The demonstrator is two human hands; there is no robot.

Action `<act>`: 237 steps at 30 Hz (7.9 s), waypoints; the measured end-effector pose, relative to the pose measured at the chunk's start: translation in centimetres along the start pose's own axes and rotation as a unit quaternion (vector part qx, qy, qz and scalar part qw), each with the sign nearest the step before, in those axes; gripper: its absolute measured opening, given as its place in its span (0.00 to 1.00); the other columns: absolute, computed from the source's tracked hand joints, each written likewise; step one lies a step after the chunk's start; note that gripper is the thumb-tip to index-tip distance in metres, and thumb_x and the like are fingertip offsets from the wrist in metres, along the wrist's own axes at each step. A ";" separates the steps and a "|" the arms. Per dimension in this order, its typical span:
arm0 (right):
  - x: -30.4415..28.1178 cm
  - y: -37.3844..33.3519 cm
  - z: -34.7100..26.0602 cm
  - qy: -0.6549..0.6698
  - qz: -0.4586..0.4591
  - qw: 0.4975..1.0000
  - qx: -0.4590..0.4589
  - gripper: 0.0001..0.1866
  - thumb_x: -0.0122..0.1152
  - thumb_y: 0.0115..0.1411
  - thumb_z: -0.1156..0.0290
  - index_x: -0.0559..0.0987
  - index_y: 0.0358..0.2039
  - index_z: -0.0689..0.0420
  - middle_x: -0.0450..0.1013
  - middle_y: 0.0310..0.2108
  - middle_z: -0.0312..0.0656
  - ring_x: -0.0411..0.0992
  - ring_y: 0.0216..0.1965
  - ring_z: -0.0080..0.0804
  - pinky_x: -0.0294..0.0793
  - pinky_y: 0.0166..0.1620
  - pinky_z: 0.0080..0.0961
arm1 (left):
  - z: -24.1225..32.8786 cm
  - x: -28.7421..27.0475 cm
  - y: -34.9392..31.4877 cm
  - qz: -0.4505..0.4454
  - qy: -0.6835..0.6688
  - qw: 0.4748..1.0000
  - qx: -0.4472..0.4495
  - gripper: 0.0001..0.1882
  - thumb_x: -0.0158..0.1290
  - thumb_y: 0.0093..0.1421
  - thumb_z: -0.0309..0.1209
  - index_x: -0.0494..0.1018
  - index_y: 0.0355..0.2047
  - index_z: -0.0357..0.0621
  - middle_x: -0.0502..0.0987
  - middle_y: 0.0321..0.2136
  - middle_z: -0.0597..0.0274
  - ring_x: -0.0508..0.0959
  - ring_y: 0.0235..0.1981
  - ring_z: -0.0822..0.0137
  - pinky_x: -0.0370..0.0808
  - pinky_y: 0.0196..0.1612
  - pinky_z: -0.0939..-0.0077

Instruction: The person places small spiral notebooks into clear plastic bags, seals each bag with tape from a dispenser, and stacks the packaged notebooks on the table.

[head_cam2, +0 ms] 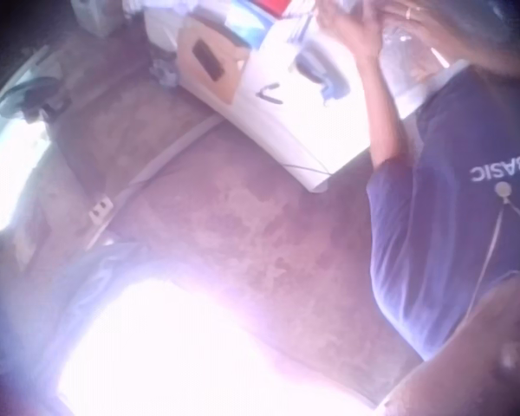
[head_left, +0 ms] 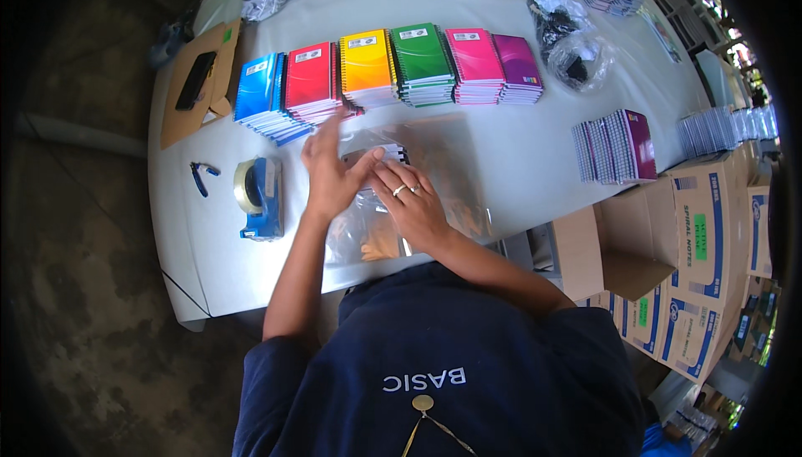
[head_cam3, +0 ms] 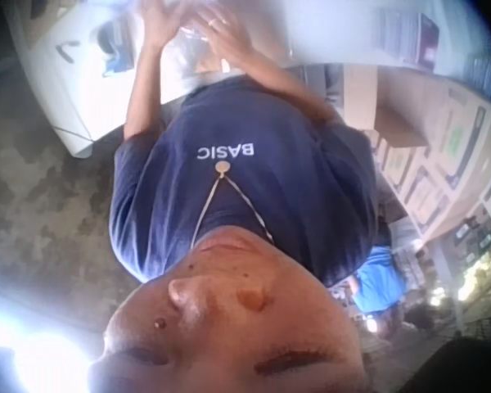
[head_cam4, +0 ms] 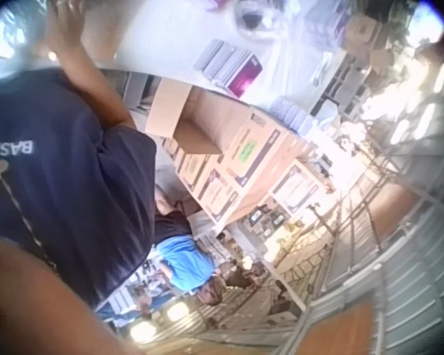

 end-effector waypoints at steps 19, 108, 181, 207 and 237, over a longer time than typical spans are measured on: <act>-0.2 0.0 2.3 0.161 0.072 0.981 0.082 0.31 0.61 0.53 0.79 0.62 0.57 0.59 0.76 0.44 0.38 0.71 0.49 0.32 0.63 0.49 0.30 | -12.1 -14.5 -12.7 0.258 0.347 0.868 -0.244 0.22 0.43 0.64 0.42 0.70 0.49 0.37 0.74 0.43 0.46 0.73 0.41 0.52 0.66 0.48 0.61; -0.2 4.8 4.6 0.493 -0.057 0.864 0.083 0.22 0.51 0.63 0.64 0.69 0.56 0.55 0.63 0.59 0.43 0.56 0.62 0.35 0.50 0.64 0.32 | 0.8 -5.5 -3.2 0.046 -0.089 0.994 0.050 0.20 0.41 0.66 0.40 0.74 0.49 0.44 0.66 0.57 0.53 0.65 0.57 0.55 0.56 0.59 0.61; 0.5 1.4 0.7 0.333 0.193 0.919 0.081 0.22 0.61 0.48 0.81 0.73 0.47 0.58 0.68 0.51 0.47 0.66 0.54 0.40 0.62 0.56 0.35 | 2.0 -1.2 -6.4 0.019 0.053 0.995 0.077 0.16 0.53 0.47 0.15 0.77 0.37 0.41 0.78 0.41 0.54 0.76 0.48 0.58 0.71 0.53 0.61; 1.7 1.6 0.4 0.218 0.107 0.970 -0.012 0.11 0.69 0.38 0.81 0.79 0.23 0.51 0.78 0.35 0.34 0.73 0.45 0.31 0.65 0.46 0.27 | -18.0 -9.8 -17.6 0.033 -0.482 0.751 -0.449 0.16 0.51 0.58 0.40 0.77 0.31 0.38 0.74 0.38 0.59 0.74 0.33 0.67 0.69 0.36 0.77; 1.3 3.5 -1.1 0.102 -0.187 0.975 -0.058 0.28 0.59 0.48 0.74 0.72 0.53 0.52 0.57 0.62 0.39 0.61 0.56 0.39 0.60 0.53 0.34 | -9.4 3.6 -14.1 0.122 -0.196 0.886 -0.402 0.21 0.62 0.52 0.45 0.74 0.15 0.40 0.73 0.12 0.66 0.68 0.13 0.76 0.64 0.17 0.79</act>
Point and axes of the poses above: each hand's wrist, its own y-axis towards the middle knuckle, its own x-axis out of the palm, z = x × y, the point moved 7 cm from there along y, towards the middle knuckle
